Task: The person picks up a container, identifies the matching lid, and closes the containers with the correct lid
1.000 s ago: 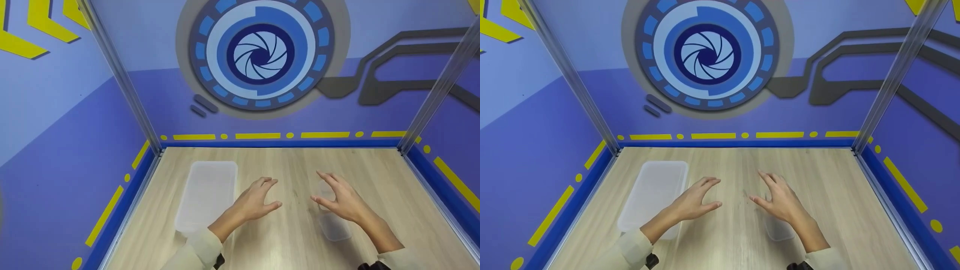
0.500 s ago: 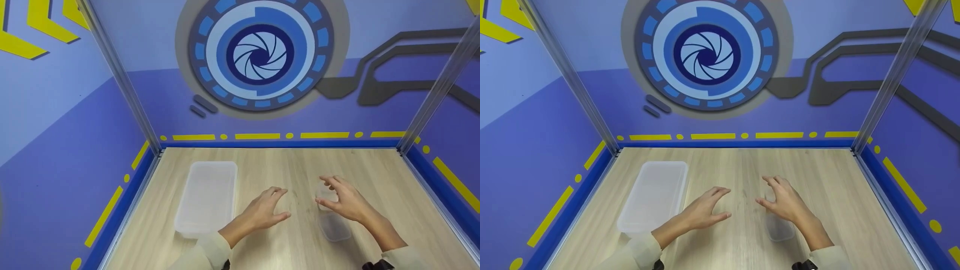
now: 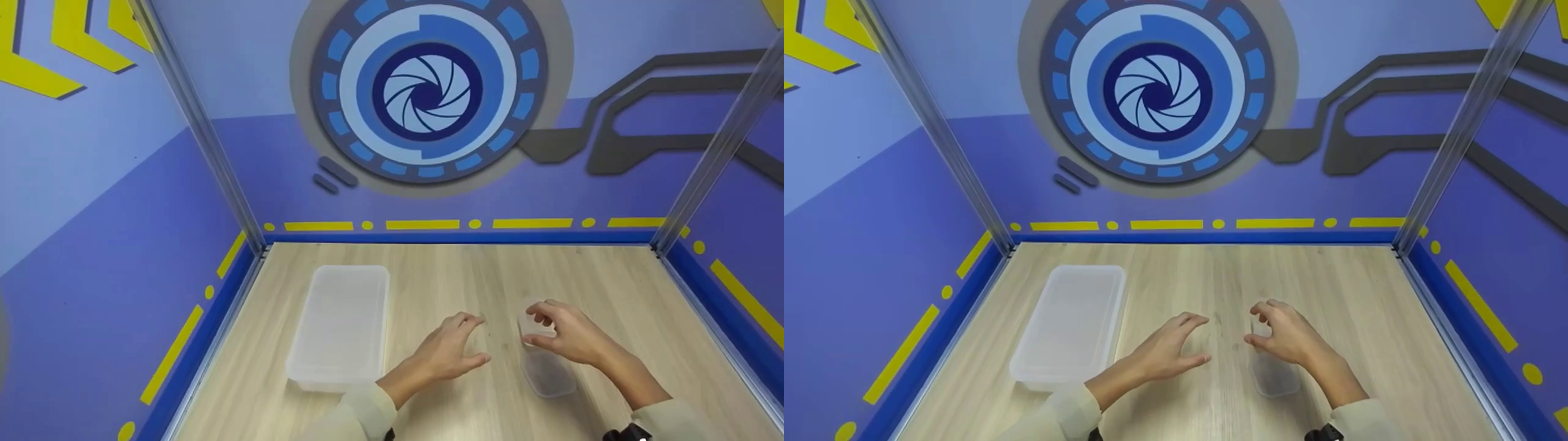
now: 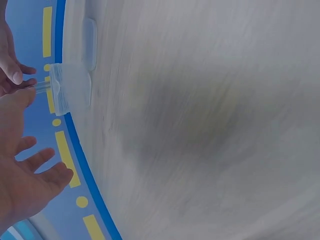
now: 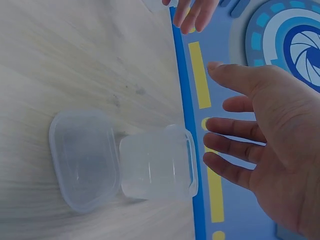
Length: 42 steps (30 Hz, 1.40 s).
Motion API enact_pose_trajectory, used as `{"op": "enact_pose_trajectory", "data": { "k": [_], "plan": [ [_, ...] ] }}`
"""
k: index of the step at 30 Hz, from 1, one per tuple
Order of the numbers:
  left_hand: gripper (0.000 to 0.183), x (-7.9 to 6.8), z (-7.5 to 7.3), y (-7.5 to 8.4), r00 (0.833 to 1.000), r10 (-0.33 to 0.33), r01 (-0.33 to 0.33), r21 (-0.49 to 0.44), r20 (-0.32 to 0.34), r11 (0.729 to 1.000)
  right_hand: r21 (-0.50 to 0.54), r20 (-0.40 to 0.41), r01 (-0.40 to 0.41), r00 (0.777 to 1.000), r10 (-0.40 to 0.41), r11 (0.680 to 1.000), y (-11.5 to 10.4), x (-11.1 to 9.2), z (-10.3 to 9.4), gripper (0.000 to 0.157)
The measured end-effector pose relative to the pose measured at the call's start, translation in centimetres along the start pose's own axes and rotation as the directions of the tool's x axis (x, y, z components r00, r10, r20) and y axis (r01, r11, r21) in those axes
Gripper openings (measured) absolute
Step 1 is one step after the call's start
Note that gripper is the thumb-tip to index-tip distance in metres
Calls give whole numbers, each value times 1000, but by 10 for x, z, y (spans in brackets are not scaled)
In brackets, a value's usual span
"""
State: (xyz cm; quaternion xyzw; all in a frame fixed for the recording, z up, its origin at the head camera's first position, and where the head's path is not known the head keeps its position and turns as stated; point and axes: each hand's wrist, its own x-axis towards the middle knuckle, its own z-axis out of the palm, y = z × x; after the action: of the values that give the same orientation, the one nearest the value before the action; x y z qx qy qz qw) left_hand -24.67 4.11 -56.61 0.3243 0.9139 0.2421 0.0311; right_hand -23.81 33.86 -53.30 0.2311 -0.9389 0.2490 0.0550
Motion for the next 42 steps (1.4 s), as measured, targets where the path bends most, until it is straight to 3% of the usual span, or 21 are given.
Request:
{"op": "enact_pose_trajectory", "data": {
  "k": [8,19,24,34,42],
  "plan": [
    [69,10,9,9,1000,8,-8,17,-8,1000,20,55,-21,998,20,1000,7,-2,2,47],
    [67,16,34,20,999,37,-36,49,-26,998,49,163,-35,986,27,998,17,-12,6,37],
    [65,19,45,26,997,64,-60,85,-44,995,37,222,-43,975,33,998,23,-19,9,46],
    [68,27,62,43,995,103,-101,166,-5,981,-9,236,-62,970,62,998,37,-34,19,63],
    [70,31,79,59,996,86,-92,227,35,970,-54,250,-36,967,48,998,44,-42,28,70]
  ]
}}
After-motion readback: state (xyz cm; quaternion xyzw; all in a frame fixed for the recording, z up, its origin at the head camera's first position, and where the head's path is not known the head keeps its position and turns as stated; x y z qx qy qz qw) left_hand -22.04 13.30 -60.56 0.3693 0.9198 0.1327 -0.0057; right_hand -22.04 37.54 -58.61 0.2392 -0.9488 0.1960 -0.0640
